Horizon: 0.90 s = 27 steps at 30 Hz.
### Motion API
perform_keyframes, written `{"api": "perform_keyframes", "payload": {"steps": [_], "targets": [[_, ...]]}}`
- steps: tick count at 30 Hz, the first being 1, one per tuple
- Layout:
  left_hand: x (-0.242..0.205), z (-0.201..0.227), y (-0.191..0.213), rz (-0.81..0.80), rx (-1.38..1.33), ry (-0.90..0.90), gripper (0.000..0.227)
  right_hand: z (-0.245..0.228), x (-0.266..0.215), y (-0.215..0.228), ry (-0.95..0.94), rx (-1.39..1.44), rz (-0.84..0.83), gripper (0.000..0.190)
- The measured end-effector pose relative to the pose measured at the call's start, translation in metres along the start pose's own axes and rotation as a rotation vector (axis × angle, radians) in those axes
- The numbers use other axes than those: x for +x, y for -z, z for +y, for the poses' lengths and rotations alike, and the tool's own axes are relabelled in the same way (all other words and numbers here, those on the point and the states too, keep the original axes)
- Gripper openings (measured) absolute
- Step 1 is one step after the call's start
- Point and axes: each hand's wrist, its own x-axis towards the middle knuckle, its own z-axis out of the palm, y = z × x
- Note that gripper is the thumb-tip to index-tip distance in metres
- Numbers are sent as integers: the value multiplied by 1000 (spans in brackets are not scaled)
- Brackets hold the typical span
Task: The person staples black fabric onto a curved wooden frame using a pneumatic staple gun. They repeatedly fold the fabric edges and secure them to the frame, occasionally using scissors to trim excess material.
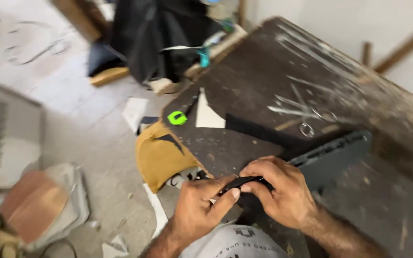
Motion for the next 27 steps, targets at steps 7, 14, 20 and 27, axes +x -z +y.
{"api": "perform_keyframes", "payload": {"steps": [7,14,20,27], "targets": [[-9,-5,-17,39,-68,-234,31,92,-182,12,-485,-467,593,23],[-6,-13,-22,-12,-111,-292,32,141,-372,-26,-1478,-676,-55,99],[-3,-20,-21,29,-56,-380,31,21,-303,21,-1597,-380,115,22],[-21,-32,-38,95,4,-425,34,-150,-162,43,-1541,114,403,24]]}}
